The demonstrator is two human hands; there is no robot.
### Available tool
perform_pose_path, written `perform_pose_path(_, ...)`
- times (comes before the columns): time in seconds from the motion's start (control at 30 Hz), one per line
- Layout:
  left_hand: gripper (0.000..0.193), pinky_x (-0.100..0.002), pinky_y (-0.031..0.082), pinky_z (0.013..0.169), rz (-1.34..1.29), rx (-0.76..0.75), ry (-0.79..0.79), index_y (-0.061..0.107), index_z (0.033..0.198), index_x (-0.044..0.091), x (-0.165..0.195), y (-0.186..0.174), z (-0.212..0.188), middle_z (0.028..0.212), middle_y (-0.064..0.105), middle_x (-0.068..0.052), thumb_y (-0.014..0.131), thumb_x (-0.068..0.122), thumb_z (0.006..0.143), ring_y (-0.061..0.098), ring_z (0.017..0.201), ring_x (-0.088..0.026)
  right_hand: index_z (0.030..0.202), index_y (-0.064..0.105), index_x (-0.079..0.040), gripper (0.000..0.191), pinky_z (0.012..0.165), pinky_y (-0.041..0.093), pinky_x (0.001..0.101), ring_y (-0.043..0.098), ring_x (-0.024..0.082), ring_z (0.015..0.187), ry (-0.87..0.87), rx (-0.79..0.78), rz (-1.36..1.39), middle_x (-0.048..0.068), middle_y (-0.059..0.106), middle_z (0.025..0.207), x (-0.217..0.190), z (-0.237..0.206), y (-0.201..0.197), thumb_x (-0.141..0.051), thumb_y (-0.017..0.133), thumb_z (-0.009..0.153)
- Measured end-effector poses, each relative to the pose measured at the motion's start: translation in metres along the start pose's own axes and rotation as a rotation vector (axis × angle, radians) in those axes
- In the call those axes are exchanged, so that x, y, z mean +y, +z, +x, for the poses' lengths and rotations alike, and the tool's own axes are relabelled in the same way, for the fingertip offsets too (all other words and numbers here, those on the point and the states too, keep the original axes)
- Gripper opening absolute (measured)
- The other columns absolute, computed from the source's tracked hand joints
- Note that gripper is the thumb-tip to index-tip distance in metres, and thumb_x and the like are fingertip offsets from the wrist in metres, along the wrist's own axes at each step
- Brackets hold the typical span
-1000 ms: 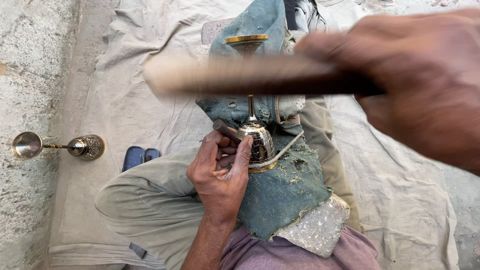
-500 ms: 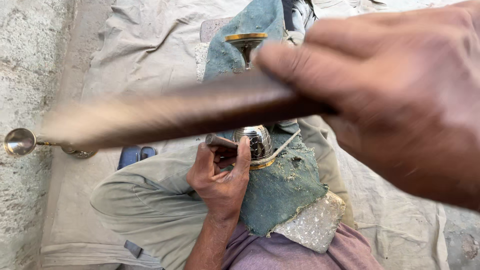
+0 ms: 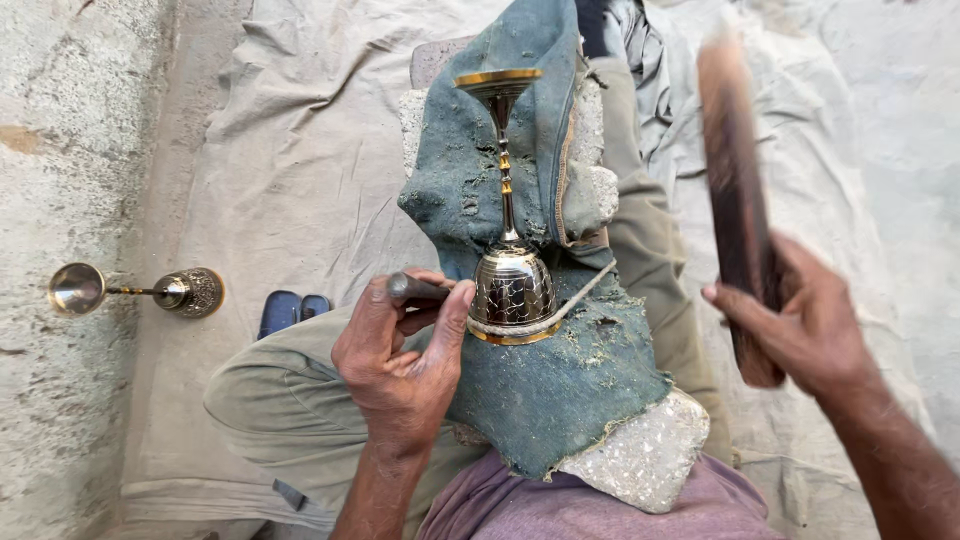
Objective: The person sits on the ground with a brass goblet resting on a cloth pad on their lap. They hold a chisel against the goblet's surface and strike it with a wooden mallet, working around the cup to engrave a decorative pattern, repositioning the goblet and chisel repeatedly as they go.
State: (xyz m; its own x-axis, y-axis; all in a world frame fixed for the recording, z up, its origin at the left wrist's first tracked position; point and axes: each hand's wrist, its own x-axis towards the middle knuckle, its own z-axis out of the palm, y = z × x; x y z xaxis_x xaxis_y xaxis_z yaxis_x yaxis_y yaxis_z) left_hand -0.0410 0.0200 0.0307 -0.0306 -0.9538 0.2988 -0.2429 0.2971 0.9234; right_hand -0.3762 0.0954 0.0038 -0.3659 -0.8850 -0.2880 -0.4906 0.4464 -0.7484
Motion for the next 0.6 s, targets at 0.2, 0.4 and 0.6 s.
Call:
perform_pose_path(0.2, 0.026, -0.035, 0.062, 0.075, 0.349, -0.279, 0.170, 0.069, 0.111, 0.001, -0.017, -0.022, -0.002, 0.103, 0.074, -0.012, 0.079, -0.001, 0.087, 0.076, 0.089, -0.024, 0.133, 0.066, -0.005, 0.051, 0.082, 0.058, 0.0414, 0.072, 0.028, 0.091, -0.017, 0.005, -0.063, 0.020, 0.076, 0.105, 0.081, -0.053, 0.042, -0.013, 0.081, 0.086)
perform_pose_path(0.4, 0.036, -0.041, 0.060, 0.077, 0.413, -0.480, 0.178, 0.071, 0.118, -0.001, -0.048, -0.032, -0.002, 0.107, 0.075, -0.018, 0.077, -0.002, 0.082, 0.074, 0.095, -0.034, 0.115, 0.075, -0.008, 0.024, 0.105, 0.056, 0.0343, 0.072, 0.021, 0.114, -0.508, 0.078, 0.020, 0.007, 0.076, 0.119, 0.017, -0.051, 0.052, -0.011, 0.072, 0.091)
perform_pose_path(0.6, 0.037, -0.036, 0.059, 0.071, 0.257, -0.425, -0.041, 0.072, 0.118, 0.000, -0.076, -0.016, -0.009, 0.102, 0.076, -0.016, 0.074, -0.005, 0.082, 0.076, 0.088, -0.029, 0.123, 0.067, -0.006, 0.036, 0.115, 0.046, 0.0450, 0.060, 0.029, 0.133, -0.607, -0.223, -0.007, 0.012, 0.066, 0.139, -0.057, -0.033, 0.077, -0.001, 0.065, 0.088)
